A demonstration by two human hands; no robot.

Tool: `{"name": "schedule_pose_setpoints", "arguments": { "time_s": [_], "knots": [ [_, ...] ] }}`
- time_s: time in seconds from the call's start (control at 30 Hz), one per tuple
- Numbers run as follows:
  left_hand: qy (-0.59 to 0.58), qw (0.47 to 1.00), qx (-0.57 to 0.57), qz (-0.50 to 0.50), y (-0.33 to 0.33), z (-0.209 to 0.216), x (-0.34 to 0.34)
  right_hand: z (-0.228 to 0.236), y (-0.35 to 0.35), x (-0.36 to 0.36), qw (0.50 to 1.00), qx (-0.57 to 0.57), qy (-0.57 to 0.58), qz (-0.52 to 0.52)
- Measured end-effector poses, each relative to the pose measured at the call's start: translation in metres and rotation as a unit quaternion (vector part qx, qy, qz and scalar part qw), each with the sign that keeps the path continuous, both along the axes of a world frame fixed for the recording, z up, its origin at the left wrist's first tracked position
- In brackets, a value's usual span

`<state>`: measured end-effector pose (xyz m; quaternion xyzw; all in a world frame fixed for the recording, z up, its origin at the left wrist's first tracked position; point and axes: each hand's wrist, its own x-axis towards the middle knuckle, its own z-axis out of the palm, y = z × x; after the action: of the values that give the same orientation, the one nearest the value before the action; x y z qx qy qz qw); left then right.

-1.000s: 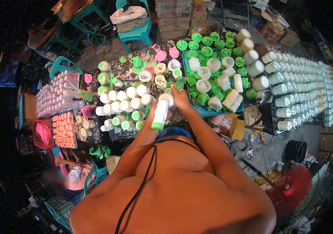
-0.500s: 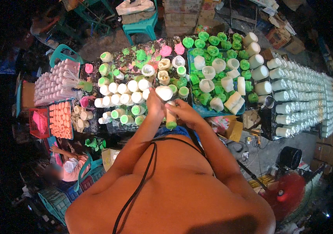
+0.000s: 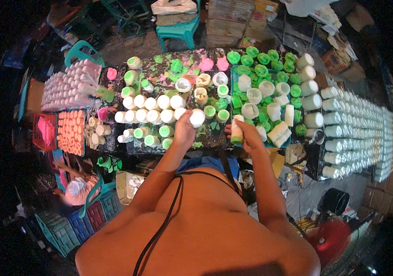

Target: The person repeatedly picks up small white cups and green lids from a table, fits the lids onto the cups, and places the assembled units back on the table. The person also briefly handles a cardboard box containing white items.

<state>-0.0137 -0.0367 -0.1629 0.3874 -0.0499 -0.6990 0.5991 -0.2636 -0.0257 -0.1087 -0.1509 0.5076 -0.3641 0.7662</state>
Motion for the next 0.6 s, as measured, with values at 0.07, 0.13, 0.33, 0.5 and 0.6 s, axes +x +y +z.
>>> {"name": "schedule_pose_setpoints", "arguments": {
  "time_s": [0.07, 0.13, 0.33, 0.5, 0.6],
  "knots": [
    [-0.019, 1.0, 0.006, -0.014, 0.006, 0.005, 0.005, 0.011, -0.016, 0.007, 0.997, 0.011, 0.065, 0.027],
    [-0.037, 0.999, 0.016, -0.03, 0.011, 0.009, 0.009, 0.014, -0.036, 0.026, 0.981, -0.047, 0.139, 0.123],
    [-0.096, 0.991, 0.057, -0.08, 0.031, -0.001, 0.032, -0.001, -0.143, 0.142, 0.792, -0.396, 0.308, 0.347],
    [-0.055, 0.992, 0.079, -0.084, 0.046, 0.005, 0.053, 0.006, -0.236, 0.268, 0.53, -0.392, 0.541, 0.522],
    [0.001, 0.992, 0.062, -0.106, 0.051, 0.01, 0.065, -0.019, -0.265, 0.315, 0.422, -0.373, 0.578, 0.59]
  ]
}}
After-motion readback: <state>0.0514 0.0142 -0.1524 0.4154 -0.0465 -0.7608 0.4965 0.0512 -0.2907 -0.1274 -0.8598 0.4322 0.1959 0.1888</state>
